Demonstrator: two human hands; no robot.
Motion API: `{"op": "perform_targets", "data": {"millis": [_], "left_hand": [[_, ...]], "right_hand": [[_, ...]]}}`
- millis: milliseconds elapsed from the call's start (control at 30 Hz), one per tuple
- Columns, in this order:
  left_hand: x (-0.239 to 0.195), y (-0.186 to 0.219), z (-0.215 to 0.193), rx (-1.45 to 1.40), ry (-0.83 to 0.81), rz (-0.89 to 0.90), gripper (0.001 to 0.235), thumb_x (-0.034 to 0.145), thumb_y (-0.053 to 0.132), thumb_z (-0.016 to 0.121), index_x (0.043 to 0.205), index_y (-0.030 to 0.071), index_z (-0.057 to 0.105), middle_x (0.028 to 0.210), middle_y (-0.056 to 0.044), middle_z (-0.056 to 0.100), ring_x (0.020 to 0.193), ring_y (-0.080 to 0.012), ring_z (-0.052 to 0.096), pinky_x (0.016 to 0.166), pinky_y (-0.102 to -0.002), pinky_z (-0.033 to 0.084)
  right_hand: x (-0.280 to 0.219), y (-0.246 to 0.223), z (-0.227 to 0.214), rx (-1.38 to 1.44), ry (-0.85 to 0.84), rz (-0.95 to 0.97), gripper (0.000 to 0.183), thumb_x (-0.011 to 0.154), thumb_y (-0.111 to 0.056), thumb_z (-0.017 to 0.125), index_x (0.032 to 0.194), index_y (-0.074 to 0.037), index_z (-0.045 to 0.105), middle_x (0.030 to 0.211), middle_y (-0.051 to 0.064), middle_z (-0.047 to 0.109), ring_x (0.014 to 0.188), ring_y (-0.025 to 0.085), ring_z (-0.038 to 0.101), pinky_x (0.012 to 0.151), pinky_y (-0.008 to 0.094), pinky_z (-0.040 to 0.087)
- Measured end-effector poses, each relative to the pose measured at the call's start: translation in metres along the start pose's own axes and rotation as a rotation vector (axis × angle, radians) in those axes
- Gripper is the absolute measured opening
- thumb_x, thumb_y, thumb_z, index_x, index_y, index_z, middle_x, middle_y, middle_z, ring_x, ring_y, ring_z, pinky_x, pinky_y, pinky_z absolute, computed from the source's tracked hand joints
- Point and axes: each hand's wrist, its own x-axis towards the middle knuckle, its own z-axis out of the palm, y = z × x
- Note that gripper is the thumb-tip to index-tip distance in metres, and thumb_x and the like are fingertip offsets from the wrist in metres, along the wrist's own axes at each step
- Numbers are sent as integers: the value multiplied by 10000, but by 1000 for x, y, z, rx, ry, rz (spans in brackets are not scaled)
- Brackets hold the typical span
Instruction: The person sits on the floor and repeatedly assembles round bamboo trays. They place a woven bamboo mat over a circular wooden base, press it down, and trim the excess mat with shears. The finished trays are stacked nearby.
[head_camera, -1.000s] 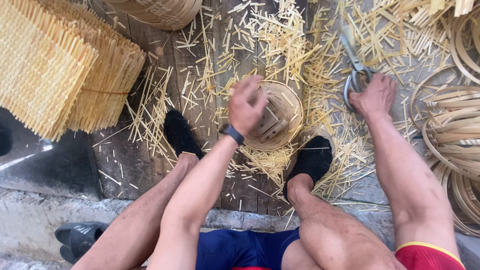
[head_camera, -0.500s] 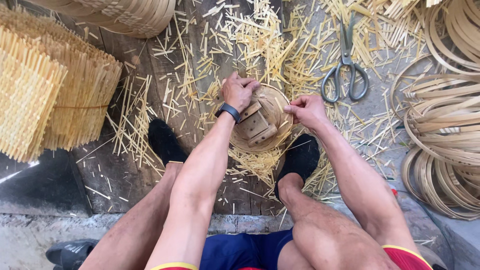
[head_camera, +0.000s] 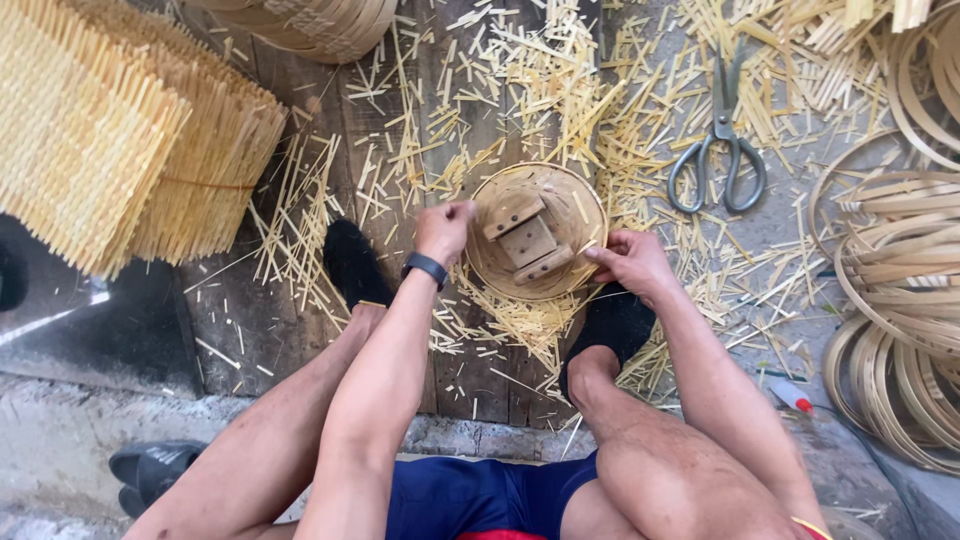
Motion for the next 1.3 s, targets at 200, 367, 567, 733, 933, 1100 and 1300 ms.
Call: {"op": "perform_targets", "data": {"millis": [200,367,567,733,933,1100,1300], "left_hand": [[-10,-4,-4,-165,-42,-121,469,743,257,905,1118,9,774,1057,-164,788,898,-168,757,836,-290,575],[-19,17,-12,-98,-7,-247,441,749,278,882,1107,34,800,1045,-171,806,895,-198,768,830,-293,565],[-78,3,-4,-1343,-439,-467,389,898,216,688,1209,-16,648,1130,-153,768,983,-253,767,872,-414,650],[-106,-11,38,-1088,-241,-547,287,977,163,658,1194,-16,601,1084,-139,728,920,-277,753,757,-423,671],[-107,1,36,-1076,-194,-559,251,971,182,650,1127,-15,650,1022,-123,735,868,-249,748,695,-392,682],[-101,40,-42,-497,-187,-102,280,957,218,678,1132,1,710,972,-116,767,829,-230,732,683,-370,624],[-130,119,-46,-394,103,707,474,1068,411,622,1370,47,633,1109,-145,757,987,-179,706,861,-307,558]], "right_hand": [[10,16,4,66,49,11,218,863,-82,784,1036,47,751,902,91,771,684,156,723,599,264,607],[-4,4,7,74,127,-21,198,888,-64,785,1028,70,742,884,140,752,669,185,703,576,292,584],[-29,-8,10,376,-83,-3,175,919,-90,712,1038,37,718,951,130,754,716,181,765,629,303,663],[-16,8,34,203,95,10,194,906,-93,721,1019,65,720,903,158,748,647,236,740,558,346,642],[-13,19,40,160,106,0,248,930,-147,727,1035,77,715,860,174,745,683,231,737,569,332,625],[-34,-15,33,-105,269,-349,789,898,-351,833,1441,77,452,1217,230,677,1122,291,688,953,408,564],[-47,-68,52,-70,197,-307,1143,667,-381,944,1489,-1,248,1390,243,511,1270,300,547,1040,379,486]]}}
